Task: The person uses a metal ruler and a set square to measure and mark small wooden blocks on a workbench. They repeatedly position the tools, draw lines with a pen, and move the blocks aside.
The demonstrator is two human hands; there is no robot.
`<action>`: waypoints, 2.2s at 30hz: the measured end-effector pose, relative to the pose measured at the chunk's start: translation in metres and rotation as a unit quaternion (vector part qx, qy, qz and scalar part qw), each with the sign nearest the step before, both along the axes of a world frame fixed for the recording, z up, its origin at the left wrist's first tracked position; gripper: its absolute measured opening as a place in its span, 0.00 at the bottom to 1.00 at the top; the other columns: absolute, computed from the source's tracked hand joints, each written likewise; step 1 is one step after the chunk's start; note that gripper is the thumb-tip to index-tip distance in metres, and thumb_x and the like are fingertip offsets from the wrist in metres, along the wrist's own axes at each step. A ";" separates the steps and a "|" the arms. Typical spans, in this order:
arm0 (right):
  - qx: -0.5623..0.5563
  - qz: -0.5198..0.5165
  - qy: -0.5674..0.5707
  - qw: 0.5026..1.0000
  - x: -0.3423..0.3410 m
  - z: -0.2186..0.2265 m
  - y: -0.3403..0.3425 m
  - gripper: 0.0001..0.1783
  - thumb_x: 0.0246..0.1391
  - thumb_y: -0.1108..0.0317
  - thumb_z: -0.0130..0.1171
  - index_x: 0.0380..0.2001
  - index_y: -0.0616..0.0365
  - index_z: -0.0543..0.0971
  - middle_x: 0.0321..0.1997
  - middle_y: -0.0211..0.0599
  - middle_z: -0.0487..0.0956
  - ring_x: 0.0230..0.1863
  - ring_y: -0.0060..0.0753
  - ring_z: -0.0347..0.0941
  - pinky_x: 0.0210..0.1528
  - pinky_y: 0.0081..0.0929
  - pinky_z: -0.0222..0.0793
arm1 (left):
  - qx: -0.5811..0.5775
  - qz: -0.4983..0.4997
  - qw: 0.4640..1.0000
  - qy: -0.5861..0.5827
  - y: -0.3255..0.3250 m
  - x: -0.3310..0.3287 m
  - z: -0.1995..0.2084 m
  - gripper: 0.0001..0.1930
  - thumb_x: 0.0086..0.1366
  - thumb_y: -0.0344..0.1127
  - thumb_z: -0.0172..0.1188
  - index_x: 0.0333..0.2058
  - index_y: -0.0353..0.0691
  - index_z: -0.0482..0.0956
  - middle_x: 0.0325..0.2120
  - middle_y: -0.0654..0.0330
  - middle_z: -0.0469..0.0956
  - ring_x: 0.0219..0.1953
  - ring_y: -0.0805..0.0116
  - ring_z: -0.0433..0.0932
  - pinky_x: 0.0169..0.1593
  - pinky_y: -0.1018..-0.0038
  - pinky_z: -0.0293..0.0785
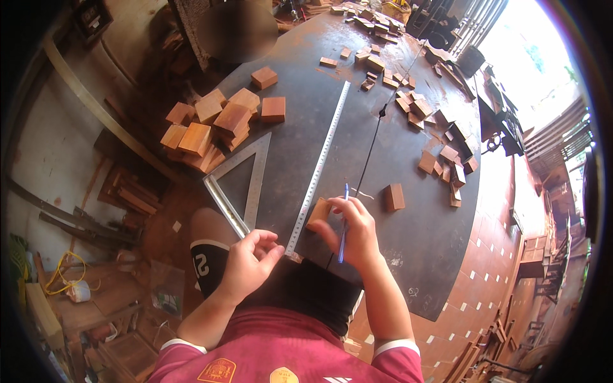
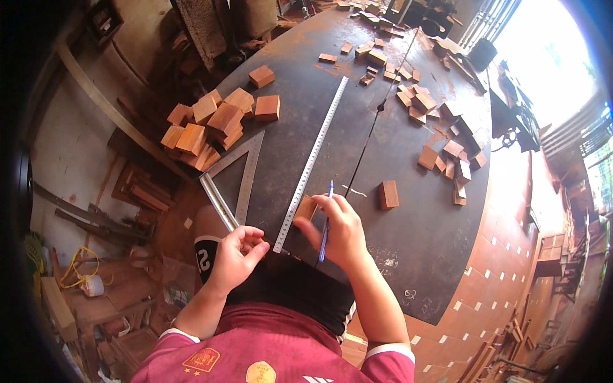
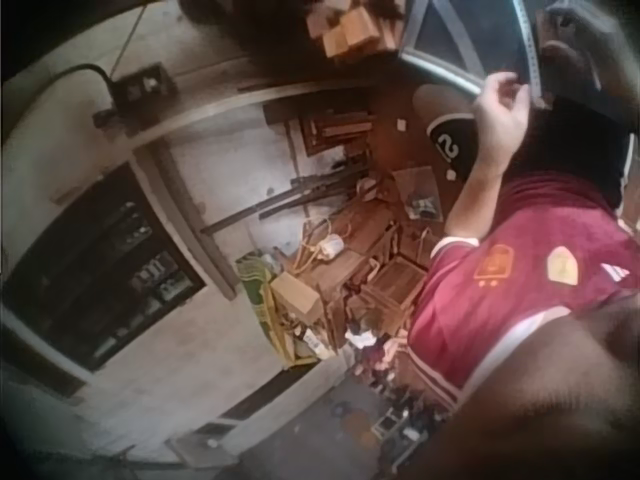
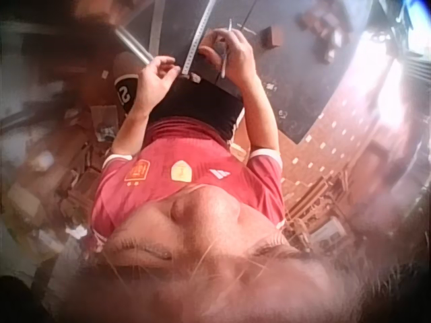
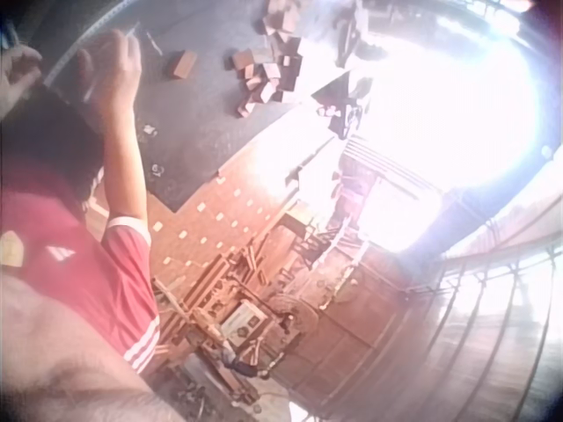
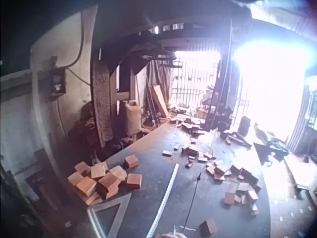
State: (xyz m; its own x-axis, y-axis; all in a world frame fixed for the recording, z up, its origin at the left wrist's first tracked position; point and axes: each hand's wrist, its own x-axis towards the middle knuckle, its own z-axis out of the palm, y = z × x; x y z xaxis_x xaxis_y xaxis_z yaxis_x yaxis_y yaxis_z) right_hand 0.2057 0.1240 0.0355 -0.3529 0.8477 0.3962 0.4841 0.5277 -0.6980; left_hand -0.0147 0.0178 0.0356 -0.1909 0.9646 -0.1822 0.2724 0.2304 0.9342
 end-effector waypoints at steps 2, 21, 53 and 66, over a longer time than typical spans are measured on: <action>0.020 0.019 -0.024 0.999 -0.001 0.001 -0.002 0.33 0.41 0.56 0.81 0.50 0.56 0.79 0.47 0.46 0.80 0.49 0.53 0.79 0.50 0.43 0.77 | -0.004 -0.035 0.999 0.037 -0.001 0.001 0.004 0.11 0.64 0.26 0.70 0.44 0.32 0.81 0.31 0.62 0.83 0.30 0.79 0.79 0.37 0.80 0.77; -0.037 -0.030 0.065 0.997 0.013 -0.021 0.002 0.39 0.41 0.69 0.75 0.59 0.59 0.72 0.50 0.50 0.72 0.50 0.57 0.75 0.53 0.44 0.75 | 0.122 0.141 0.943 0.275 -0.011 -0.062 -0.037 0.19 0.71 0.34 0.63 0.57 0.35 0.74 0.37 0.63 0.79 0.29 0.76 0.72 0.35 0.77 0.69; 0.013 -0.100 -0.089 0.991 0.019 -0.017 0.005 0.41 0.44 0.61 0.68 0.62 0.64 0.70 0.54 0.55 0.74 0.56 0.58 0.69 0.62 0.47 0.69 | -0.003 0.045 0.997 0.061 -0.004 -0.082 -0.068 0.14 0.72 0.37 0.64 0.29 0.35 0.75 0.23 0.66 0.74 0.25 0.78 0.69 0.31 0.76 0.67; 0.002 -0.114 -0.082 0.990 0.012 -0.029 0.004 0.45 0.42 0.57 0.78 0.62 0.62 0.70 0.57 0.54 0.72 0.58 0.56 0.69 0.62 0.44 0.69 | 0.189 -0.138 0.946 0.226 -0.016 -0.019 0.014 0.11 0.54 0.26 0.73 0.29 0.35 0.76 0.26 0.58 0.76 0.23 0.65 0.74 0.30 0.68 0.71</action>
State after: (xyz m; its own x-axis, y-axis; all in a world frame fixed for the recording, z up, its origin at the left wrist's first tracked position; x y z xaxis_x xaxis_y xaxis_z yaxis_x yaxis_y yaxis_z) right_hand 0.2179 0.1283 0.0070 -0.2119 0.9111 0.3536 0.6983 0.3943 -0.5974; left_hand -0.0332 0.0016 0.0494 0.1024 0.9691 0.2245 0.6640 -0.2346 0.7100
